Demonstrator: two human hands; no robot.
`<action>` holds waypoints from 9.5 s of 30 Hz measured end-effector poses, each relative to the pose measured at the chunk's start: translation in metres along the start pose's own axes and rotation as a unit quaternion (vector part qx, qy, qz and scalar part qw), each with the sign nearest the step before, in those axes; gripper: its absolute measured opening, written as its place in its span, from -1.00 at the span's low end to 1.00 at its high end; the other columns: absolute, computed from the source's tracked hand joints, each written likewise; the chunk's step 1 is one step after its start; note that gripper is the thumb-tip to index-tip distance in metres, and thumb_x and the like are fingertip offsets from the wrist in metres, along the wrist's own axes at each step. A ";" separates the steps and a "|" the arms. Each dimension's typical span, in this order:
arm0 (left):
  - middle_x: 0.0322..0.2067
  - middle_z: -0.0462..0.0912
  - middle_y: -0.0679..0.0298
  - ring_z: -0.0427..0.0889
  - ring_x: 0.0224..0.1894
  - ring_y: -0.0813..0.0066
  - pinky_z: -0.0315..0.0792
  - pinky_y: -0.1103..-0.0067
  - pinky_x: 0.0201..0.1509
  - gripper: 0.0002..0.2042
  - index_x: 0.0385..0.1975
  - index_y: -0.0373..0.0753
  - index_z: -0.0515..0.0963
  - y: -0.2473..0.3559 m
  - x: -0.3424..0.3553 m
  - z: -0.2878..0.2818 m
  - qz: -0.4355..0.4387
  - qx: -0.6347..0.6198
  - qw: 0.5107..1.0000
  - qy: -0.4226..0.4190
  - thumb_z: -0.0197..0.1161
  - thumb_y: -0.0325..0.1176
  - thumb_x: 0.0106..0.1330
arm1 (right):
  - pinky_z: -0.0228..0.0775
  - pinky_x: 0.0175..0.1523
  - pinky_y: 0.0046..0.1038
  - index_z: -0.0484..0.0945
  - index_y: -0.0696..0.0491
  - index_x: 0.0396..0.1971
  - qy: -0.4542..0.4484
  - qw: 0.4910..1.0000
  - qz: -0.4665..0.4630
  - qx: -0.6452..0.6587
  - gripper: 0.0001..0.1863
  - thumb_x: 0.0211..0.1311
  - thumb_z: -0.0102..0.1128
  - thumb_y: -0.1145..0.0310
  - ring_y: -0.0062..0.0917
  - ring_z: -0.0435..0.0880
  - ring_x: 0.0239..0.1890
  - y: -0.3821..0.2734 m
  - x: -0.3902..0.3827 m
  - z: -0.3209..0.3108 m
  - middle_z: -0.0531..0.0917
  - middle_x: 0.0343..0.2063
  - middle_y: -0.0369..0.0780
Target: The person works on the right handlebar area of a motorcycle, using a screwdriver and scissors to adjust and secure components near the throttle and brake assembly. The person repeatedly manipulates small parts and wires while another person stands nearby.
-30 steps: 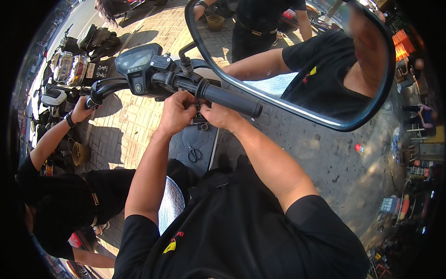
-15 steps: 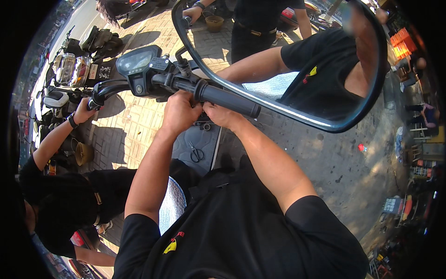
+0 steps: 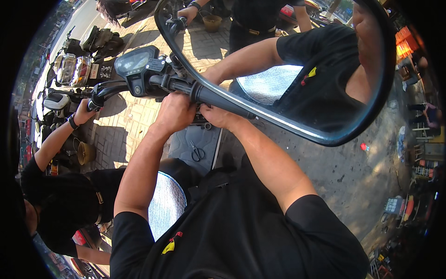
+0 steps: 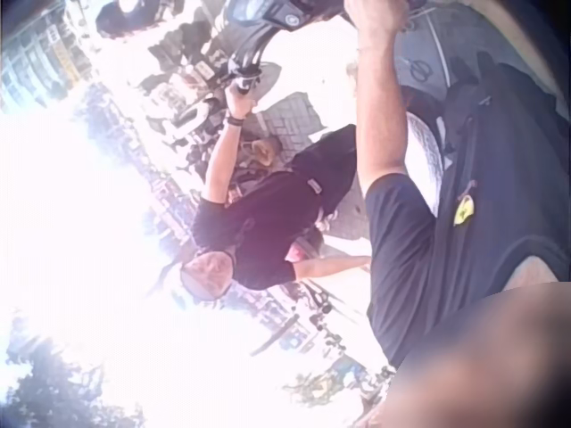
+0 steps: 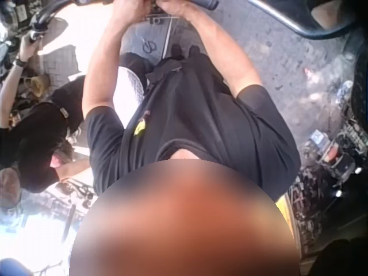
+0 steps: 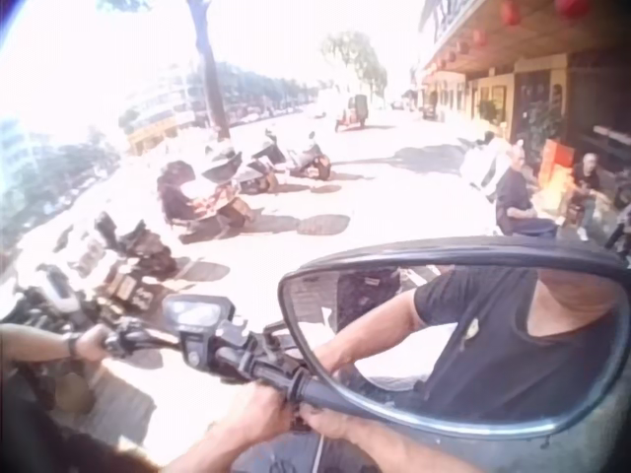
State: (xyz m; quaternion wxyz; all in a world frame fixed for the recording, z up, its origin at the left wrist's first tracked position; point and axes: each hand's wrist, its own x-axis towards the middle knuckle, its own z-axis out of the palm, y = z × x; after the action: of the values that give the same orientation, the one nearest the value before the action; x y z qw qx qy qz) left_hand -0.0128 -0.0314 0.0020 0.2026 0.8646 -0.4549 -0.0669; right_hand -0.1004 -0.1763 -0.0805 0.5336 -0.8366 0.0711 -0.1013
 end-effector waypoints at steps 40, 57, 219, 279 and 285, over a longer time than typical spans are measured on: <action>-0.44 0.67 -0.04 0.69 -0.32 0.00 0.55 0.33 -0.20 -0.84 -0.43 -0.36 0.62 -0.009 -0.021 -0.004 -0.144 -0.198 0.969 0.034 0.30 -0.46 -0.02 | 0.48 0.00 -0.47 0.53 0.12 -0.10 -0.070 0.994 0.013 0.081 -0.85 0.38 0.14 0.48 -0.61 0.62 -0.14 -0.006 0.000 0.000 0.64 -0.26 -0.26; -0.37 0.67 -0.01 0.67 -0.27 -0.01 0.55 0.27 -0.16 -0.86 -0.45 -0.34 0.64 -0.003 -0.021 0.006 -0.127 -0.140 0.979 0.082 0.33 -0.43 0.00 | 0.45 -0.01 -0.48 0.55 0.13 -0.15 -0.057 0.993 0.046 0.092 -0.88 0.38 0.15 0.44 -0.62 0.60 -0.20 -0.001 0.001 0.004 0.62 -0.30 -0.30; -0.58 0.58 0.42 0.40 -0.53 0.78 0.30 0.71 -0.45 -0.90 -0.45 -0.36 0.60 -0.084 -0.103 0.117 -0.374 -0.509 0.694 0.346 0.28 -0.48 0.29 | 0.56 -0.32 -0.55 0.56 0.15 -0.28 -0.024 0.923 0.366 0.114 -0.91 0.34 0.17 0.44 -0.60 0.66 -0.38 0.113 -0.113 -0.026 0.63 -0.42 -0.27; -0.43 0.44 0.30 0.35 -0.53 0.61 0.28 0.64 -0.48 -0.83 -0.48 -0.31 0.43 0.129 -0.155 0.068 -0.077 -0.383 0.852 0.349 0.34 -0.55 0.05 | 0.45 -0.43 -0.35 0.57 0.18 -0.46 -0.088 0.948 -0.296 -0.073 -0.87 -0.08 0.26 0.66 -0.27 0.60 -0.52 -0.107 -0.114 -0.083 0.59 -0.52 -0.14; -0.45 0.41 0.29 0.36 -0.57 0.60 0.28 0.62 -0.51 -0.82 -0.50 -0.32 0.42 0.142 -0.156 0.051 -0.071 -0.327 0.885 0.323 0.35 -0.54 0.06 | 0.45 -0.41 -0.31 0.52 0.17 -0.48 -0.095 0.937 -0.325 -0.084 -0.86 -0.10 0.27 0.64 -0.23 0.58 -0.50 -0.108 -0.121 -0.094 0.56 -0.53 -0.15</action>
State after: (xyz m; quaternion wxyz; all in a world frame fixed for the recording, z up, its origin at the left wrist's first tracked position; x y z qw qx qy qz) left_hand -0.2257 0.0091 0.0031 0.6043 0.7530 -0.2543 0.0569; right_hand -0.2396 -0.1865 0.0445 0.4039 -0.8615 -0.2475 -0.1827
